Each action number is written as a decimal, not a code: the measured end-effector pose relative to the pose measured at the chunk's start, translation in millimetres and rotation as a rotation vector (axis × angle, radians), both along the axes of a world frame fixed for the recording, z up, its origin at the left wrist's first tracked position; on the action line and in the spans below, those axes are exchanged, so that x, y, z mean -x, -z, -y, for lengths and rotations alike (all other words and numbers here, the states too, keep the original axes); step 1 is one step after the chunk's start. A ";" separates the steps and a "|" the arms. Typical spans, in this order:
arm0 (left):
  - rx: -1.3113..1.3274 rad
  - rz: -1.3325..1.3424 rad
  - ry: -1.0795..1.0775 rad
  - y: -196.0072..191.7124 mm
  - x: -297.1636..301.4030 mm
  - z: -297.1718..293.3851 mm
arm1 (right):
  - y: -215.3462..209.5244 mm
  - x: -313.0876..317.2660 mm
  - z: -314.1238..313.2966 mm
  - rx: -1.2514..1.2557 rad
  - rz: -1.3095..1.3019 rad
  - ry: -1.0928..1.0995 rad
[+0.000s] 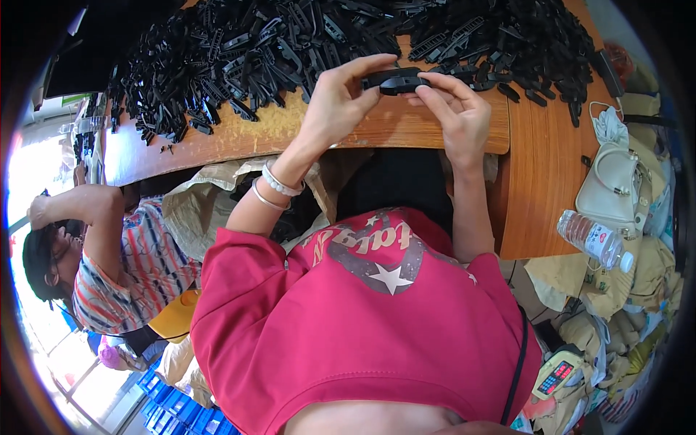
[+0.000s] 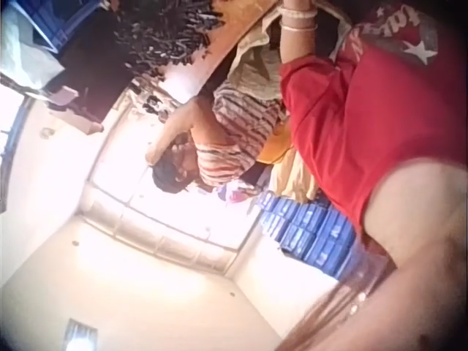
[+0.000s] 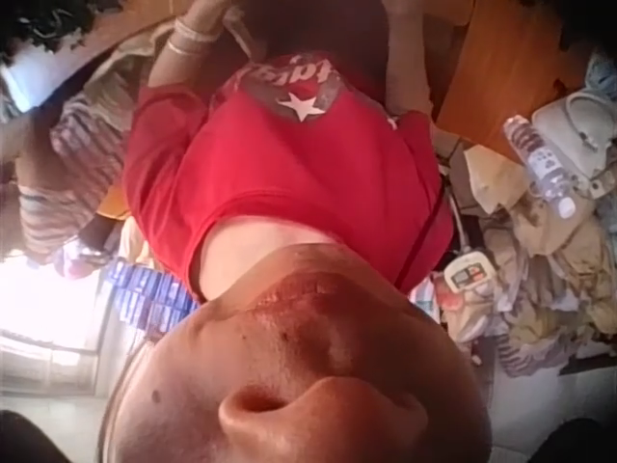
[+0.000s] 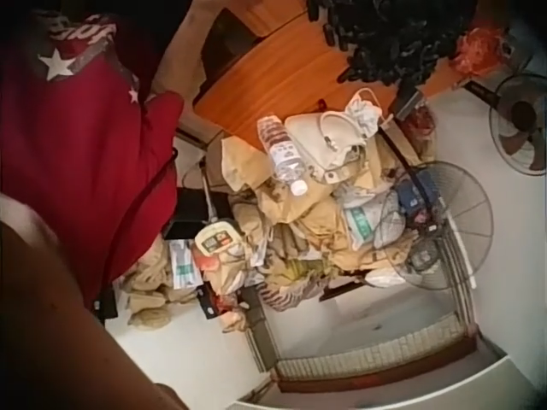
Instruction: Inspecting and sorting black plastic clips on a wooden workstation in a factory-like environment.
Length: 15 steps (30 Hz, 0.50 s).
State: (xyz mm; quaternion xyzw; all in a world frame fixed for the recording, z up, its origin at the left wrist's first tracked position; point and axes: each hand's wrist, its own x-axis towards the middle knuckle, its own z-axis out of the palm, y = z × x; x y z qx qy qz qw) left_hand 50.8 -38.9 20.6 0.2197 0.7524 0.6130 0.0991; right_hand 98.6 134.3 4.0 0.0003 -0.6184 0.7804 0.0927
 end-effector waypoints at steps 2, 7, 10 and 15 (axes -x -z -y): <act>0.120 -0.113 -0.021 -3.4 -5.9 -1.8 | -3.3 -3.3 5.0 -0.015 -0.031 0.057; 0.174 -0.650 -0.034 -7.1 -14.9 -9.9 | -4.7 -13.7 15.9 -0.055 -0.061 0.149; 0.069 -0.153 -0.061 -4.9 -17.8 -8.7 | 5.7 -14.6 17.2 -0.196 -0.220 0.184; 0.208 -0.244 0.040 -4.1 -16.5 0.5 | 1.9 -9.1 6.2 -0.503 -0.316 0.259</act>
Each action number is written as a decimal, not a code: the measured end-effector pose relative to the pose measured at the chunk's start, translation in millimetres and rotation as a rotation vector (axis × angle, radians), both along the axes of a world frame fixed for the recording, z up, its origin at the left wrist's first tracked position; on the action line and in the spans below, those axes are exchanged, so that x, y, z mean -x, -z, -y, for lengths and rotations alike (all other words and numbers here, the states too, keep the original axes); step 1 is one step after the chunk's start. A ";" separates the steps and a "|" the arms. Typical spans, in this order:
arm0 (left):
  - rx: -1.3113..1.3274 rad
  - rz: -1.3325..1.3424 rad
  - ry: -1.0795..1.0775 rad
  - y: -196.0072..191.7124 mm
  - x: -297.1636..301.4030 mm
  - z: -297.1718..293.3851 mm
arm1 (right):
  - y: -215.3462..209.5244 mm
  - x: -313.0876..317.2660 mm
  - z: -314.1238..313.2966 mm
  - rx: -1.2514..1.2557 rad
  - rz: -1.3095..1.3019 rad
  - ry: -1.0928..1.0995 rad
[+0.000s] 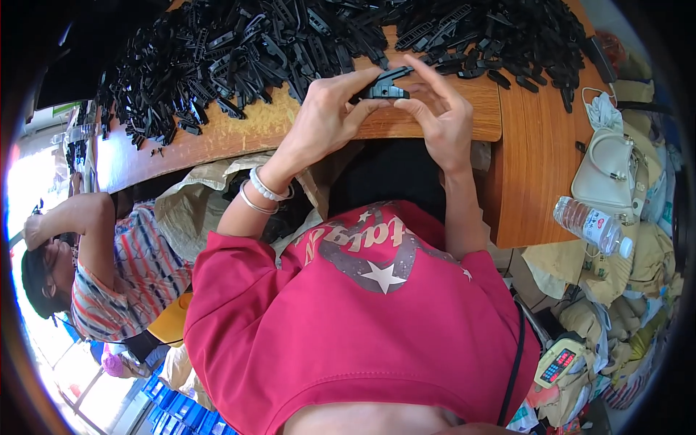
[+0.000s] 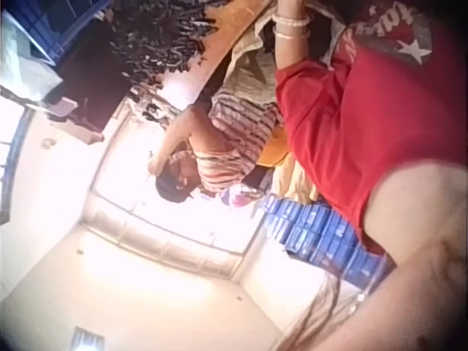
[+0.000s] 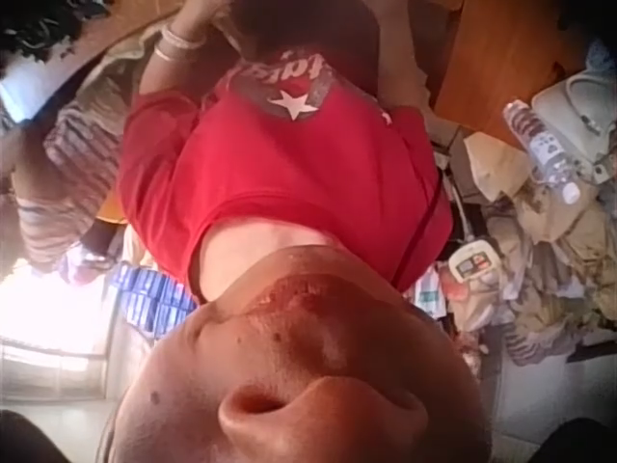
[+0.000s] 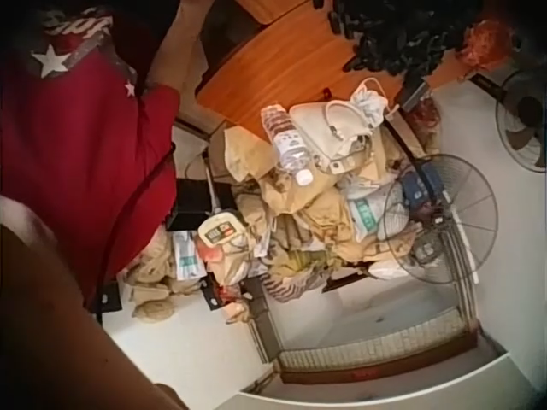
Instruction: Inspecting and sorting black plastic clips on a wooden workstation in a factory-like environment.
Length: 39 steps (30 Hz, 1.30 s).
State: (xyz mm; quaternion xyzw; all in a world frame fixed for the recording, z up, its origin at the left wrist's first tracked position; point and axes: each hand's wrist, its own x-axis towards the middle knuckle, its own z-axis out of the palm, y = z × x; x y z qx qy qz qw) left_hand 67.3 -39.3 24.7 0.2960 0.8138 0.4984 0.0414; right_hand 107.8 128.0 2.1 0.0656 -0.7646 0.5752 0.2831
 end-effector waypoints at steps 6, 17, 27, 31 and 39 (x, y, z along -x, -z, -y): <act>0.123 -0.206 0.095 10.0 -4.3 1.6 | 22.3 -9.9 -1.7 0.320 0.281 -0.183; -0.103 0.467 -0.076 25.8 17.3 14.0 | 43.7 8.6 -26.4 -0.031 0.307 -0.027; 0.439 -0.487 0.004 48.1 78.6 23.1 | 57.8 28.9 -63.7 -0.809 0.067 0.375; 0.680 -0.674 0.176 41.4 80.2 17.2 | 53.5 16.7 -50.4 -0.379 0.112 0.324; -0.234 0.599 0.181 19.5 39.0 -5.2 | 14.6 -5.9 -27.5 0.482 0.291 -0.259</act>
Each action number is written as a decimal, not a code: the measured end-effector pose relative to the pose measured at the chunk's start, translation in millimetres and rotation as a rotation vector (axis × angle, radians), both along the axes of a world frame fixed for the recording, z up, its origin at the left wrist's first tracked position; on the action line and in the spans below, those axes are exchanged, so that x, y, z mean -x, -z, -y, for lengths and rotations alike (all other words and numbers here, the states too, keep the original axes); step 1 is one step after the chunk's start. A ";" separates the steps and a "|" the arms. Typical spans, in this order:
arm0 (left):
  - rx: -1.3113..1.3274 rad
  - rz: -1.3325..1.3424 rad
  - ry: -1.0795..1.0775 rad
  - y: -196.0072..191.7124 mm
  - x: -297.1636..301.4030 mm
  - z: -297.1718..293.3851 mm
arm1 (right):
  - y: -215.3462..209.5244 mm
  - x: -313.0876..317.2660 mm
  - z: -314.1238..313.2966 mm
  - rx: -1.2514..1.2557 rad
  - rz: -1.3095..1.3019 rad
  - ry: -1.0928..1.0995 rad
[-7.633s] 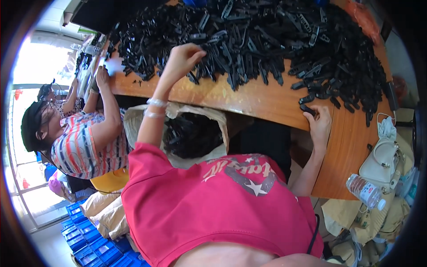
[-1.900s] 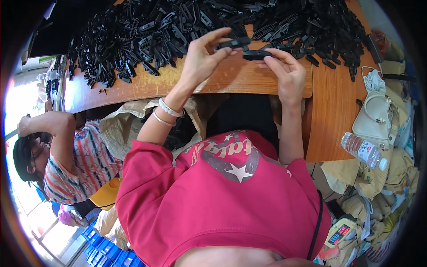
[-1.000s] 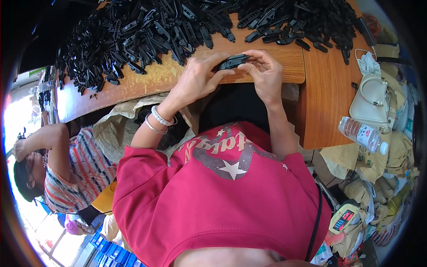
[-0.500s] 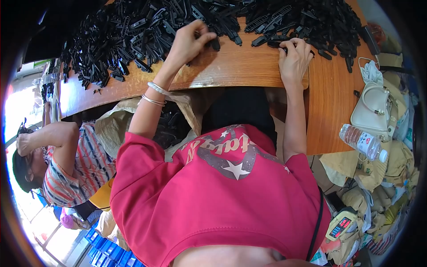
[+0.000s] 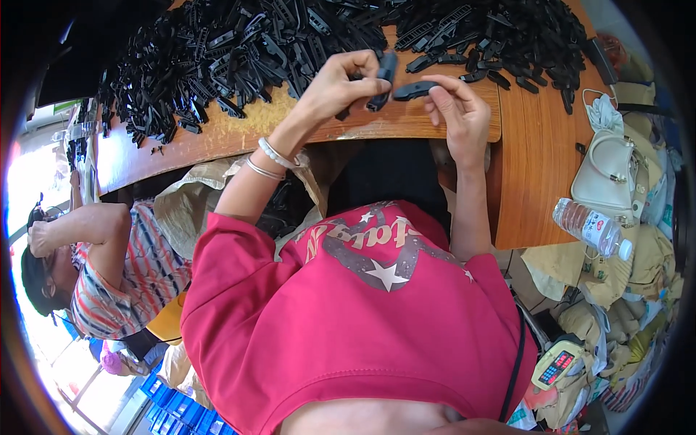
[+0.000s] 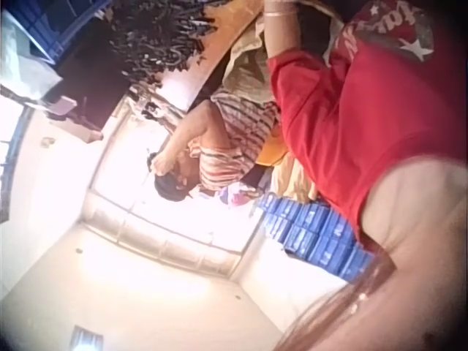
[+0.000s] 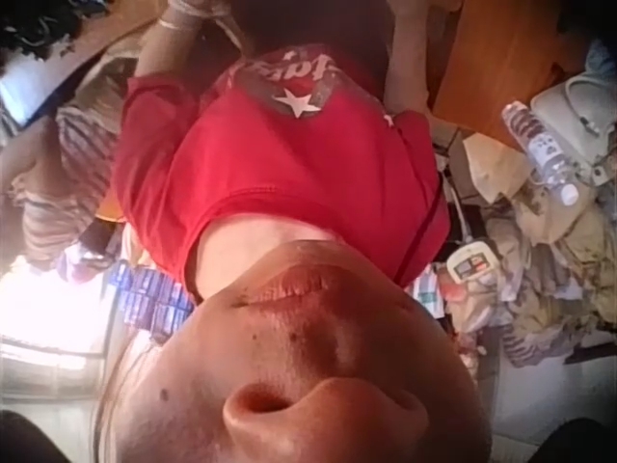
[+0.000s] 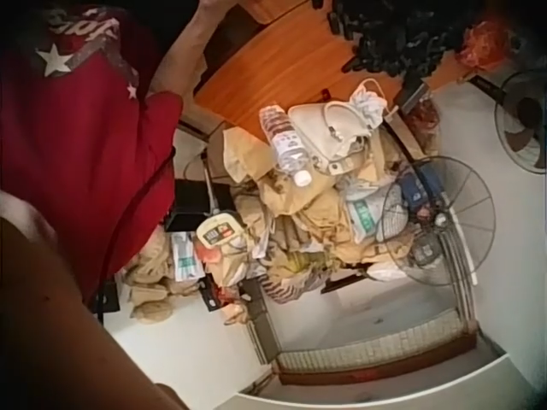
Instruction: Inspecting and sorting black plastic clips on a wooden workstation in a factory-like environment.
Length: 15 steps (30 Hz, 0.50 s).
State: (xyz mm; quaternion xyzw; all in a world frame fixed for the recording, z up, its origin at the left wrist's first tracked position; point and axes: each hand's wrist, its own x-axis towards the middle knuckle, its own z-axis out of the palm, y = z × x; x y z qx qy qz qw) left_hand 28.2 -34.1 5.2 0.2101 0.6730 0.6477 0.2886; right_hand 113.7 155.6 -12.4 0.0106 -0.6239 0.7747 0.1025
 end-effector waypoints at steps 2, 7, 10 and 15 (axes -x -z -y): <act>-0.173 0.160 -0.014 -4.5 -16.3 -9.9 | -2.1 1.2 2.7 0.028 -0.023 -0.030; -0.241 0.394 -0.011 -4.0 -27.4 -9.1 | -0.8 2.4 3.1 0.016 -0.063 0.004; -0.013 0.188 -0.079 -9.0 -26.2 -10.1 | -5.2 -2.2 11.9 -0.086 -0.045 0.060; 0.145 -0.259 -0.112 -17.9 -39.6 -15.8 | -5.6 -7.6 22.0 -0.350 -0.117 0.266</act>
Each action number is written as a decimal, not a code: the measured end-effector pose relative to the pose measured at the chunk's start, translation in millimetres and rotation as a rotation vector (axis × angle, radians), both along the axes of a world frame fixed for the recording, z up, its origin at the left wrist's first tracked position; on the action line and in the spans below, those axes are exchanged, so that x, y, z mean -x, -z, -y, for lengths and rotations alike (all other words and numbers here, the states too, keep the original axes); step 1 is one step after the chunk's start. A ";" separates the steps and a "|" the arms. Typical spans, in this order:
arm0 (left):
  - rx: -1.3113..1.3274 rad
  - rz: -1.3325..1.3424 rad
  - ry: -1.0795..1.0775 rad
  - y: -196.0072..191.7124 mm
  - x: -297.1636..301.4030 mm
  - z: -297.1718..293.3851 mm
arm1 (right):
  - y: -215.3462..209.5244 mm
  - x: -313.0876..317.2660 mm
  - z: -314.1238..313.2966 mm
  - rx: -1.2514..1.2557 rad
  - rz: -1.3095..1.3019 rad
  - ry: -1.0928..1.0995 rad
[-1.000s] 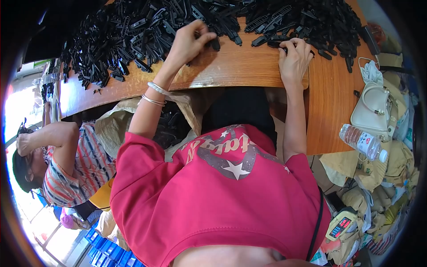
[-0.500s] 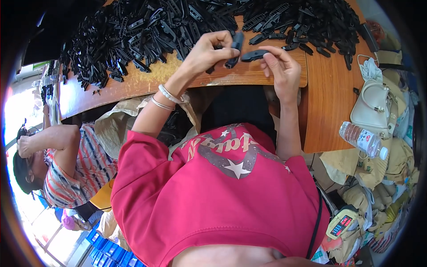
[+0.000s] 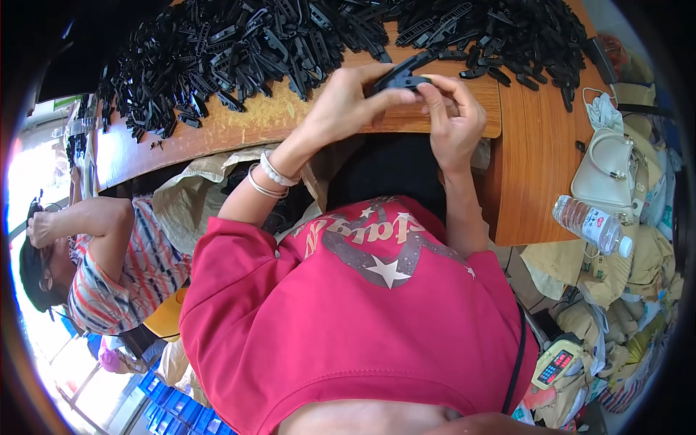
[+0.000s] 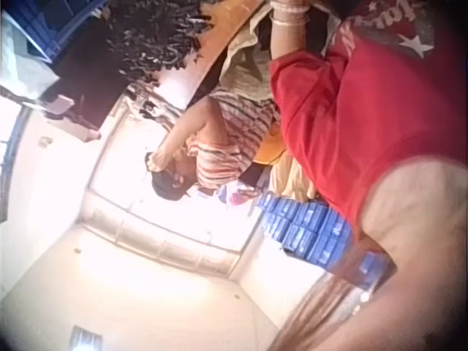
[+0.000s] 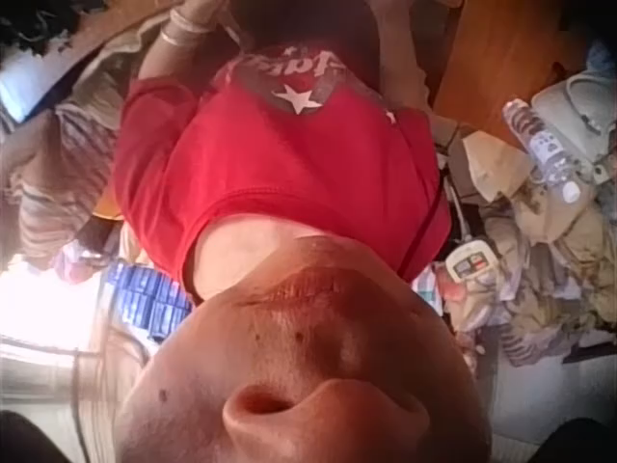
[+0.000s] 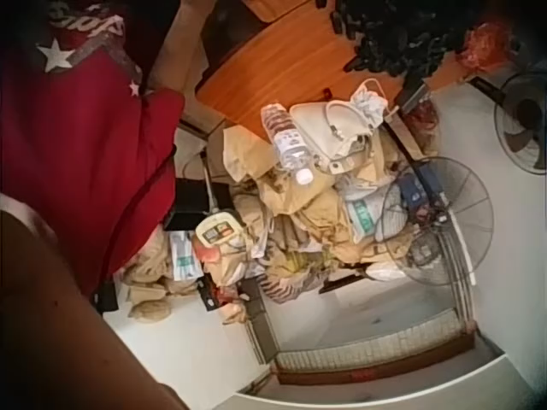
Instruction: Inspecting and sorting black plastic clips on a wooden workstation in a factory-like environment.
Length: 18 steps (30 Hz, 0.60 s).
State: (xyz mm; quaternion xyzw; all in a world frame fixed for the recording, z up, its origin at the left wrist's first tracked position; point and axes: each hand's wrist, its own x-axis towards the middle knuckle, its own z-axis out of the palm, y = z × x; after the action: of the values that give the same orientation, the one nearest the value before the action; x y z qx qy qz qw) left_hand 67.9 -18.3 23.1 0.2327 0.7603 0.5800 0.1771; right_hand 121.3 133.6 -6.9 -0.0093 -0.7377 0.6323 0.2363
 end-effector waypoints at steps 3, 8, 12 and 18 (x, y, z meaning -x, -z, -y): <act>0.182 -0.228 0.016 3.0 -0.7 5.8 | -3.0 -0.8 -0.4 -0.083 0.003 -0.015; 0.249 -0.381 0.044 -2.6 -5.6 8.1 | 5.0 3.7 -10.6 0.047 -0.004 -0.149; 0.110 -0.493 0.021 13.6 -5.9 6.4 | 8.4 3.3 -10.7 0.026 0.015 -0.164; -0.046 -0.117 -0.009 -9.6 -3.2 12.4 | 19.4 24.7 -26.3 0.103 0.082 -0.179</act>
State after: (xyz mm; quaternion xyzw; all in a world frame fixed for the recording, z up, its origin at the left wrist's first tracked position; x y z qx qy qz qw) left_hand 71.1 -30.7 32.7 0.2667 0.7569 0.5836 0.1244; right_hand 96.6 159.9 -26.3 0.0187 -0.7112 0.6870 0.1478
